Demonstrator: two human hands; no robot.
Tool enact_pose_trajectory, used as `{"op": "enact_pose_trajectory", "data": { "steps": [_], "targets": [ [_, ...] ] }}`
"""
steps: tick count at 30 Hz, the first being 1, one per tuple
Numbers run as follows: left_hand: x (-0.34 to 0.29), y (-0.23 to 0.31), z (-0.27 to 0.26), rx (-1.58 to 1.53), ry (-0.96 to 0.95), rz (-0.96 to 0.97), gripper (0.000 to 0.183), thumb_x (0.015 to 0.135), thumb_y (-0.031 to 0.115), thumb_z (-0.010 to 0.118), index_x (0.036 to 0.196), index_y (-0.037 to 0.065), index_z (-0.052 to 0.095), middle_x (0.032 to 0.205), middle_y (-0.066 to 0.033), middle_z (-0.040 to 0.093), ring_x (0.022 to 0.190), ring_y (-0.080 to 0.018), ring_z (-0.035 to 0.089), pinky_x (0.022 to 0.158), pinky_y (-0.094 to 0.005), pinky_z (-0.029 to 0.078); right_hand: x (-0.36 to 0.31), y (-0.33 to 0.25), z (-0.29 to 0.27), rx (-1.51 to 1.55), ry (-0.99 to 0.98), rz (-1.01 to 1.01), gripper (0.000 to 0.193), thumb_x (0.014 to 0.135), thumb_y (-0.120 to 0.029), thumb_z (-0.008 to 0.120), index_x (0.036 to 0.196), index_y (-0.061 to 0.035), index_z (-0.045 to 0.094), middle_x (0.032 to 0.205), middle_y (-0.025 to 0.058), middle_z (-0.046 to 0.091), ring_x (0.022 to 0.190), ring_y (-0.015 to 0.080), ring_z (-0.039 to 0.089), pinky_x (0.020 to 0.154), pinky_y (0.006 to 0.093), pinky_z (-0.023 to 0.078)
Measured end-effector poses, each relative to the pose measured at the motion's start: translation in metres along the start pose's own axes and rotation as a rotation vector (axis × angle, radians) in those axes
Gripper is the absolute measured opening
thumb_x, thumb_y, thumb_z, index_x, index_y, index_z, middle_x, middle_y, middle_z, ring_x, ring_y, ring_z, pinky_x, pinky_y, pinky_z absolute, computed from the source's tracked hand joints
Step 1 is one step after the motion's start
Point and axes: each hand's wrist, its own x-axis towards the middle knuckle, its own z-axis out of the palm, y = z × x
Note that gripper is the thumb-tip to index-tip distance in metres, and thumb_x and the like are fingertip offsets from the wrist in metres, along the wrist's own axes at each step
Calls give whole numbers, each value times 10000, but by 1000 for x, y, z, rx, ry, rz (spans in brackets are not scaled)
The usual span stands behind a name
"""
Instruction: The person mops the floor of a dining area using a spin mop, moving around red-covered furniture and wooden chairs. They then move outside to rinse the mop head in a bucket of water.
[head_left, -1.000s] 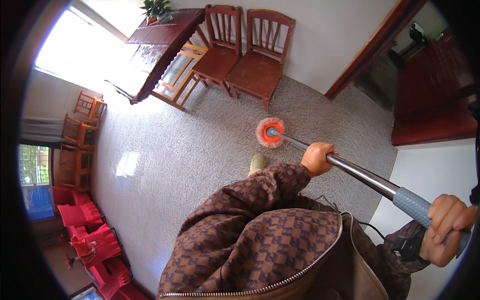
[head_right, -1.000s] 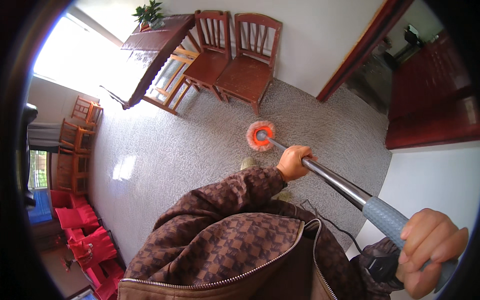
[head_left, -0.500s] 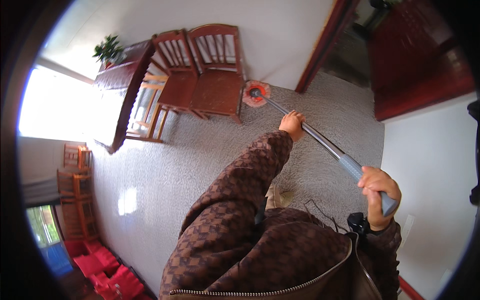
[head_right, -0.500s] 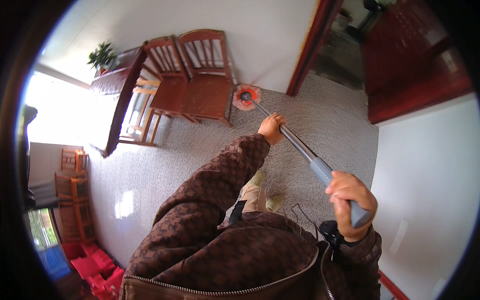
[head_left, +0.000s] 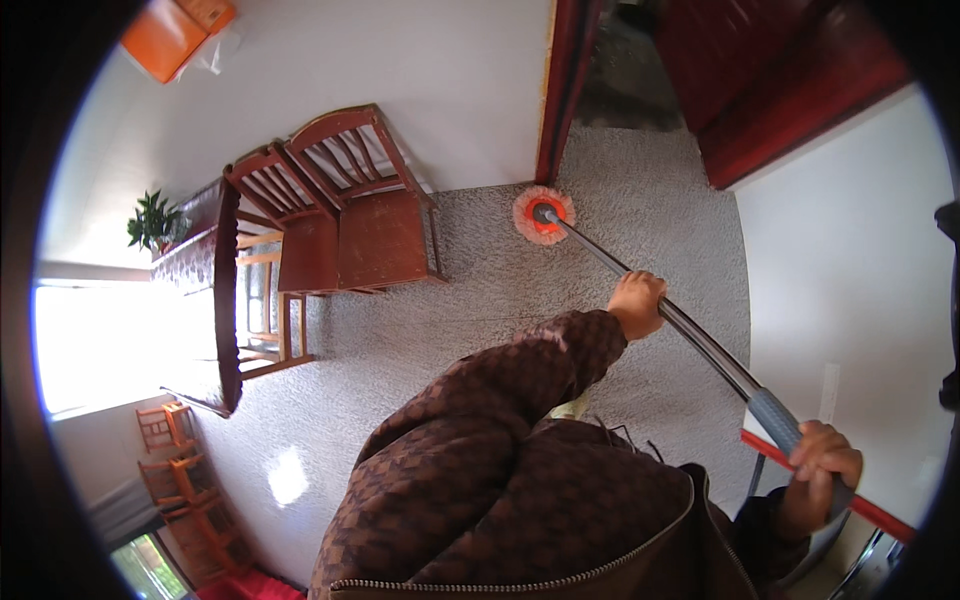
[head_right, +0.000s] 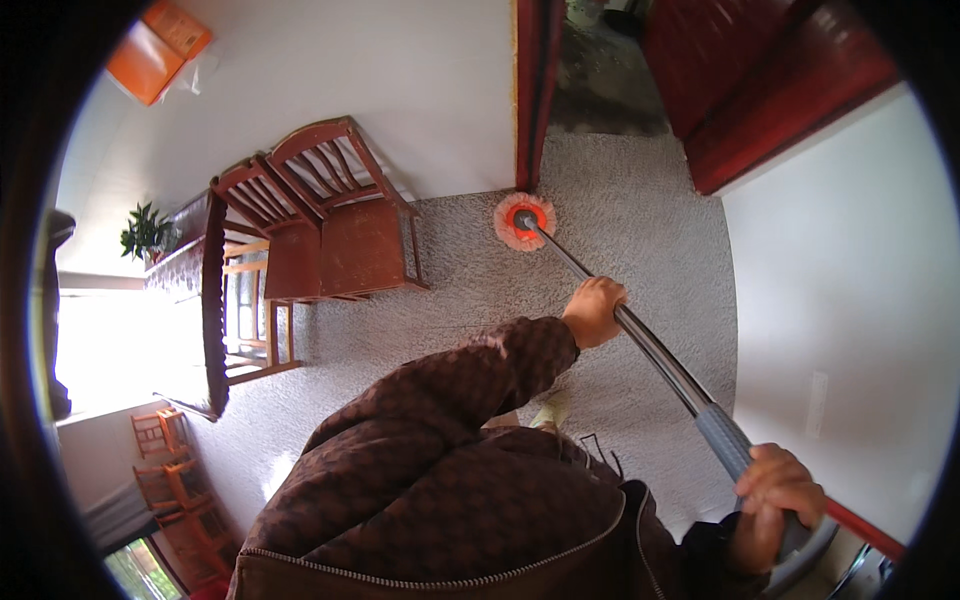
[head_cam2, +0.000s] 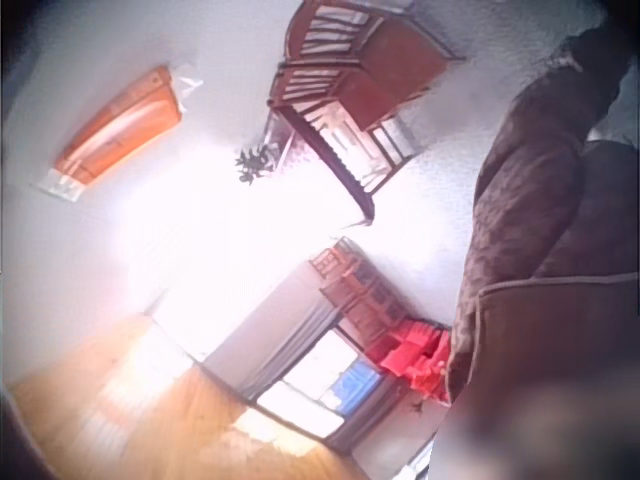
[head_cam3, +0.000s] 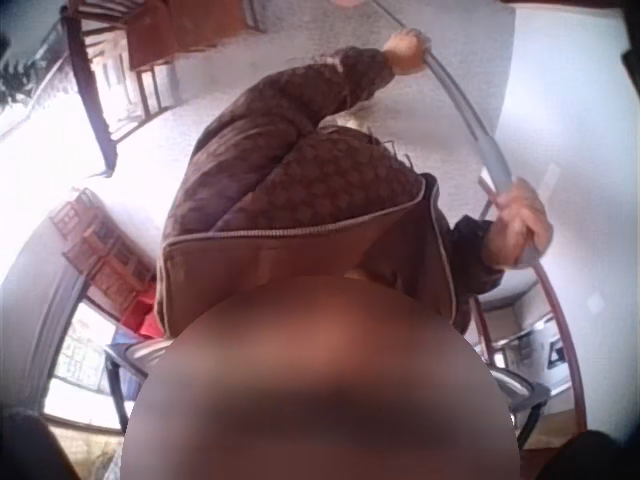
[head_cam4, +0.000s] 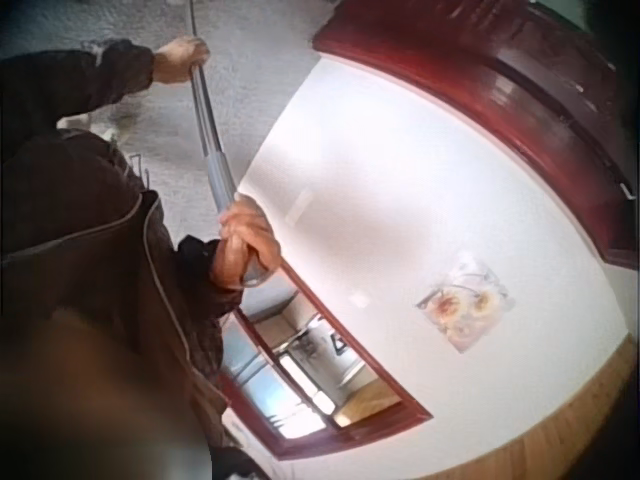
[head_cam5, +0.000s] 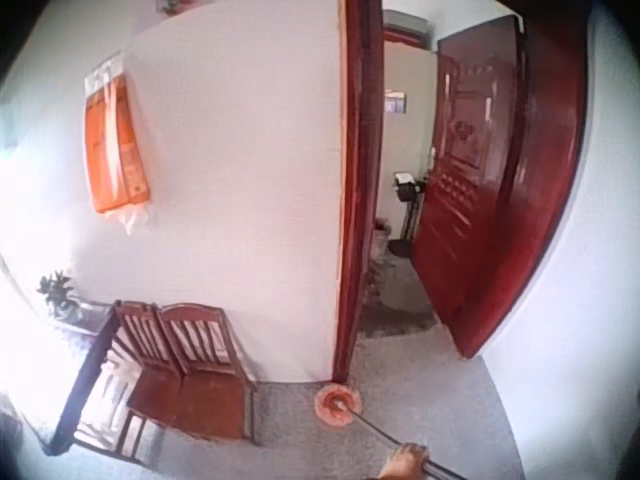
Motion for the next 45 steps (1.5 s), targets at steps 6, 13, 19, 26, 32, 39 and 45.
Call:
{"op": "enact_pose_trajectory", "data": {
  "steps": [6, 13, 19, 26, 32, 39, 45],
  "targets": [
    [-28, 48, -18, -174, -96, 144, 246, 626, 129, 683, 824, 60, 554, 846, -125, 570, 893, -330, 542, 820, -421, 433, 32, -40, -51, 129, -119, 2, 129, 882, -203, 557, 878, -131, 450, 572, -29, 475, 549, 98, 455, 726, 307, 376],
    [-40, 25, -52, -47, -124, 192, 164, 688, 157, 693, 729, 73, 558, 738, -97, 549, 794, -322, 548, 725, -425, 433, 63, -28, -36, 362, -425, -86, 179, 918, -163, 536, 750, -138, 480, 599, -12, 552, 536, 81, 540, 596, 252, 442],
    [-31, -31, -75, 27, 118, 125, 141, 707, 133, 702, 714, 76, 573, 724, -101, 569, 785, -325, 556, 696, -430, 439, 66, 17, 22, 504, -431, -206, 142, 818, -137, 657, 795, -96, 523, 610, 22, 540, 515, 172, 551, 643, 358, 481],
    [-24, -3, -25, 13, 84, 107, 190, 738, 179, 688, 670, 62, 555, 696, -124, 575, 736, -358, 551, 684, -447, 433, 30, 4, -22, 410, -136, 105, 211, 868, -137, 631, 678, -95, 549, 592, 21, 578, 506, 156, 575, 661, 349, 480],
    [11, 54, 48, -133, -75, 218, 235, 752, 185, 677, 640, 42, 528, 654, -138, 562, 692, -353, 553, 638, -454, 430, 48, -24, -79, 181, -344, -23, 169, 879, -169, 600, 731, -119, 534, 560, 19, 567, 499, 137, 573, 617, 326, 480],
    [130, 14, 110, -121, -170, 91, 85, 729, 120, 577, 753, 46, 543, 785, -173, 588, 792, -388, 566, 685, -477, 444, 21, 82, -78, -95, 35, -108, 78, 789, -10, 588, 786, -63, 531, 598, 72, 553, 522, 197, 568, 667, 411, 514],
    [208, -2, 131, -7, -165, 47, 87, 720, 118, 583, 777, 53, 571, 812, -164, 591, 827, -377, 565, 723, -460, 449, 67, 176, -135, 234, 29, -101, 148, 768, 46, 534, 881, -38, 488, 697, 82, 559, 670, 215, 571, 854, 453, 456]
  ]
}}
